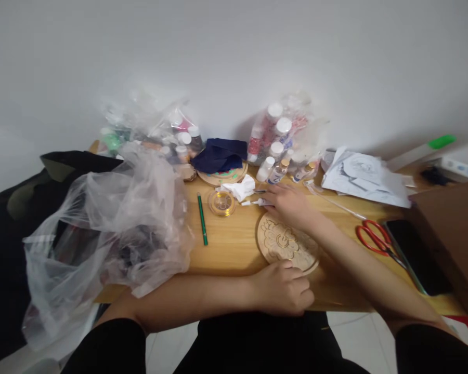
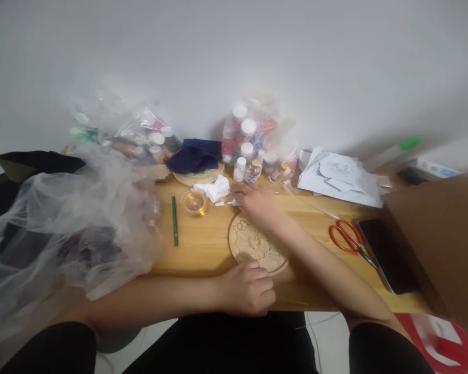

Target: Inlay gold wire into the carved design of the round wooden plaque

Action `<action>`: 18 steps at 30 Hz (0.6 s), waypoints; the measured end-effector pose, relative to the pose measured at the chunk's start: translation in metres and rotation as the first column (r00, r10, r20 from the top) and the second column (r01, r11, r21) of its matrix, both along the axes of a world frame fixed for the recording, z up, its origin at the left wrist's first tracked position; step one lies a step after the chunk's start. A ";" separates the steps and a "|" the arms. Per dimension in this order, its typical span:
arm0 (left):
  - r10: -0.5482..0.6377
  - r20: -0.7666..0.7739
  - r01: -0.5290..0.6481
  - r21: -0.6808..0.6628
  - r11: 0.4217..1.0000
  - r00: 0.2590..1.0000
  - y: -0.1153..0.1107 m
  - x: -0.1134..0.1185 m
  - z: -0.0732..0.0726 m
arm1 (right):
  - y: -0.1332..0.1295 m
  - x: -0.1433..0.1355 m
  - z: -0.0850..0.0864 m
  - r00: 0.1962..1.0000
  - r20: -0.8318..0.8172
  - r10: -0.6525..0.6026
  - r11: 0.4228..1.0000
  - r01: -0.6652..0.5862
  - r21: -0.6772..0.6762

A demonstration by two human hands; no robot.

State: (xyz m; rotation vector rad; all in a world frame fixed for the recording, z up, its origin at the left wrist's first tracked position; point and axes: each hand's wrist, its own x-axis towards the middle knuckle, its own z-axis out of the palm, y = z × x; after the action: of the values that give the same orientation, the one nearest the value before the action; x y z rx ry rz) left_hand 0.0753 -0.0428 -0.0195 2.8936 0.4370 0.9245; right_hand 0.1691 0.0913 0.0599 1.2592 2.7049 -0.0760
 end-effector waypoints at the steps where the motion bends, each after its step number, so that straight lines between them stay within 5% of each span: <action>1: -0.007 -0.011 0.006 -0.009 1.000 1.000 0.000 0.000 0.000 | 0.002 0.000 -0.003 1.000 0.002 0.008 1.000 -0.008 0.010; 7: 0.011 -0.013 -0.011 0.019 1.000 1.000 0.001 0.001 0.004 | 0.003 0.005 -0.010 0.994 -0.021 0.107 0.990 -0.105 0.097; 12: 0.055 0.059 -0.061 0.120 0.991 0.997 0.002 -0.001 0.004 | -0.013 0.032 0.013 0.961 -0.115 0.250 0.941 -0.213 0.265; 18: 0.095 0.121 -0.118 0.198 0.973 0.988 0.008 -0.006 0.015 | -0.053 0.105 0.057 0.895 -0.437 0.083 0.945 0.068 0.319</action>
State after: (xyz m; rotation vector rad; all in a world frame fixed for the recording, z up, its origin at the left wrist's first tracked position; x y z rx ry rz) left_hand 0.0693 -0.0345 -0.0043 3.0048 0.5222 1.2071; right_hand 0.2738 0.0387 0.1170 1.4739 3.2232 0.1049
